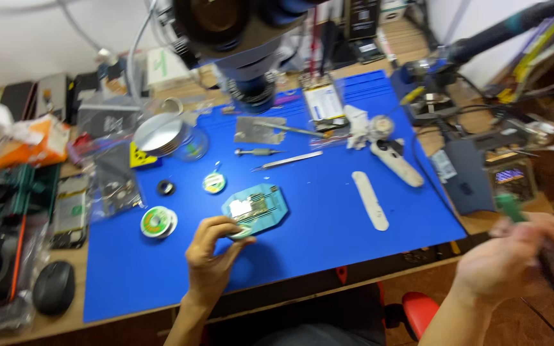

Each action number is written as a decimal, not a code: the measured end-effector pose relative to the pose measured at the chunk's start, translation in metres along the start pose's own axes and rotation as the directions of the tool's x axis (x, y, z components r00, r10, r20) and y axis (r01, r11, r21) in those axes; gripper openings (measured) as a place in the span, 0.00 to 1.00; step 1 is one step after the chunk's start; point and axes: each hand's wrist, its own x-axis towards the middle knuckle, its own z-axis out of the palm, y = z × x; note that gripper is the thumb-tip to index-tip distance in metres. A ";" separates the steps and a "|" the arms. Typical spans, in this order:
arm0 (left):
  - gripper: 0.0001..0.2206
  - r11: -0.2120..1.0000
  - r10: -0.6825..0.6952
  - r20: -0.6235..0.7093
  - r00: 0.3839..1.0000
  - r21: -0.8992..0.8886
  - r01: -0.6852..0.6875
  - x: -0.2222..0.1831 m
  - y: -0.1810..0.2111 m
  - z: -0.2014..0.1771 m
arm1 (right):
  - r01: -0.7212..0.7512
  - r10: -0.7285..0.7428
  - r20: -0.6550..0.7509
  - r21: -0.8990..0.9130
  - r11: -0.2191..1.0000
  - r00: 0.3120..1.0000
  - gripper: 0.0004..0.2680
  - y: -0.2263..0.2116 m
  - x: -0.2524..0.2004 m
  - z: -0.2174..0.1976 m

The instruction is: The person applies a soldering iron to a circuit board held in a blue fixture, then reaches into a drawer to retrieve a small screwdriver and other components.

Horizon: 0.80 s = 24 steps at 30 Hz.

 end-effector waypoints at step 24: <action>0.11 0.914 0.403 0.286 0.870 -0.076 -0.399 -0.014 0.015 -0.014 | -0.596 0.545 0.832 -0.492 0.635 -0.105 0.08 -0.068 -0.114 0.159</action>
